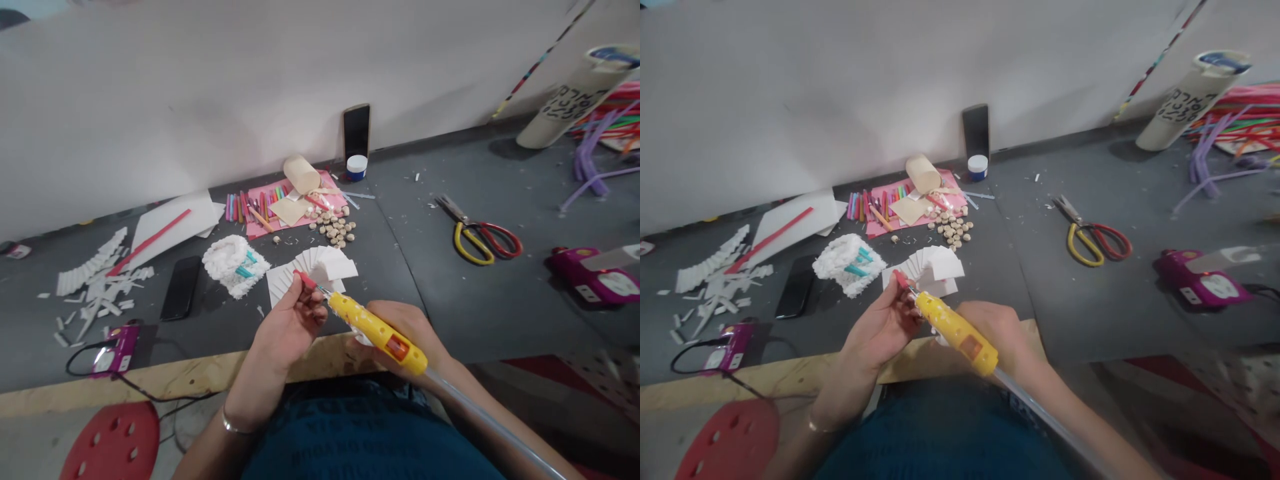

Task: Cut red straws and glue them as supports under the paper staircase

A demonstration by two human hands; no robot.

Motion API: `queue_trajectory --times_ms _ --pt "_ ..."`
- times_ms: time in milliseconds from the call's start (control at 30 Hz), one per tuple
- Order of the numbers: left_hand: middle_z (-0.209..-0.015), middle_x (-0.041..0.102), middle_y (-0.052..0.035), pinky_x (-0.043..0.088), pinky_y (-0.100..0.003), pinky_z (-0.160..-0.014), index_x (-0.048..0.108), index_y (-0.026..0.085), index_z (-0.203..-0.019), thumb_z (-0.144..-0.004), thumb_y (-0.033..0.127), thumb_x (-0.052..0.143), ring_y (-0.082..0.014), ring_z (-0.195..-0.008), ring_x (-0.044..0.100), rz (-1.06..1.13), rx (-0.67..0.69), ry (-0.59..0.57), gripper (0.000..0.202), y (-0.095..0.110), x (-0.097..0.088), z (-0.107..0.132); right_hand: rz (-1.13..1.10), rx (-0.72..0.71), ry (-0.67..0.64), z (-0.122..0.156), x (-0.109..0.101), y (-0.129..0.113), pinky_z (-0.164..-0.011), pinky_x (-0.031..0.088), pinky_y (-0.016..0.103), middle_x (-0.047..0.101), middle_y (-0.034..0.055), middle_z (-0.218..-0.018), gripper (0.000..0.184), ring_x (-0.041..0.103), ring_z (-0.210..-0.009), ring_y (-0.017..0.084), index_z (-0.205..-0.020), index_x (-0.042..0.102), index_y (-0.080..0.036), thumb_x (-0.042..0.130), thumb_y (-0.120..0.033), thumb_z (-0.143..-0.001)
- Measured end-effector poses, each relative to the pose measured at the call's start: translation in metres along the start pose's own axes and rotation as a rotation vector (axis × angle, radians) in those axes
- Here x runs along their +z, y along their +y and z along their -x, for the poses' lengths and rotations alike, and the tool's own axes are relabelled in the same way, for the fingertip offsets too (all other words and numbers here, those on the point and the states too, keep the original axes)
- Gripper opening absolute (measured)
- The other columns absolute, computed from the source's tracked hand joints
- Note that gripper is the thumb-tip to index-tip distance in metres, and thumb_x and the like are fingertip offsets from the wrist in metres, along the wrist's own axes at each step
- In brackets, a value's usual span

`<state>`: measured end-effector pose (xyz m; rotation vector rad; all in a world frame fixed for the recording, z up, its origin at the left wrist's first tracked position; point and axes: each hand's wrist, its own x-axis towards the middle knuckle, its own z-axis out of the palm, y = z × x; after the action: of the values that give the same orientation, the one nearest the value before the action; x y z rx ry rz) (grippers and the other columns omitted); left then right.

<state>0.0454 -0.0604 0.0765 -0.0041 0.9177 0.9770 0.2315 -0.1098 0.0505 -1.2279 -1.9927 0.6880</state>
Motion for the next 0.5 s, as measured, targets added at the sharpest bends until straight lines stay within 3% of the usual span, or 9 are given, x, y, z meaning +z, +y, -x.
queue_trajectory --times_ms 167,267,367,500 --pt "-0.068 0.058 0.0016 0.041 -0.019 -0.052 0.063 0.015 -0.076 -0.081 0.028 0.072 -0.0072 -0.06 0.054 -0.012 -0.001 -0.007 0.016 0.001 -0.001 0.001 0.082 0.058 0.024 0.0 -0.011 0.01 -0.051 0.031 0.024 0.05 -0.0018 -0.057 0.032 0.045 -0.05 0.011 -0.066 0.048 -0.021 0.058 -0.045 -0.085" --pt "-0.067 0.056 0.0021 0.039 -0.019 -0.051 0.063 0.016 -0.076 -0.075 0.029 0.078 -0.0077 -0.061 0.052 -0.058 0.073 -0.017 0.02 0.003 -0.004 0.001 0.205 0.163 0.111 -0.004 -0.028 0.038 -0.05 0.029 0.026 0.051 -0.0001 -0.057 0.038 0.045 -0.05 0.013 -0.066 0.047 -0.022 0.062 -0.053 -0.082" --pt "-0.064 0.053 0.0035 0.038 -0.02 -0.053 0.062 0.016 -0.071 -0.067 0.032 0.083 -0.0071 -0.058 0.047 -0.219 0.261 -0.068 0.027 0.005 -0.013 0.0 0.361 0.229 0.178 -0.01 -0.05 0.083 -0.053 0.029 0.028 0.053 0.002 -0.062 0.036 0.046 -0.054 0.014 -0.07 0.048 -0.022 0.065 -0.052 -0.08" --pt "-0.067 0.057 0.0022 0.04 -0.022 -0.062 0.066 0.018 -0.071 -0.068 0.034 0.081 -0.0093 -0.062 0.048 -0.651 0.63 -0.046 0.023 0.004 -0.025 0.002 0.458 0.363 0.216 -0.02 -0.075 0.138 -0.056 0.026 0.031 0.058 0.0067 -0.068 0.04 0.051 -0.06 0.013 -0.07 0.052 -0.018 0.072 -0.052 -0.071"
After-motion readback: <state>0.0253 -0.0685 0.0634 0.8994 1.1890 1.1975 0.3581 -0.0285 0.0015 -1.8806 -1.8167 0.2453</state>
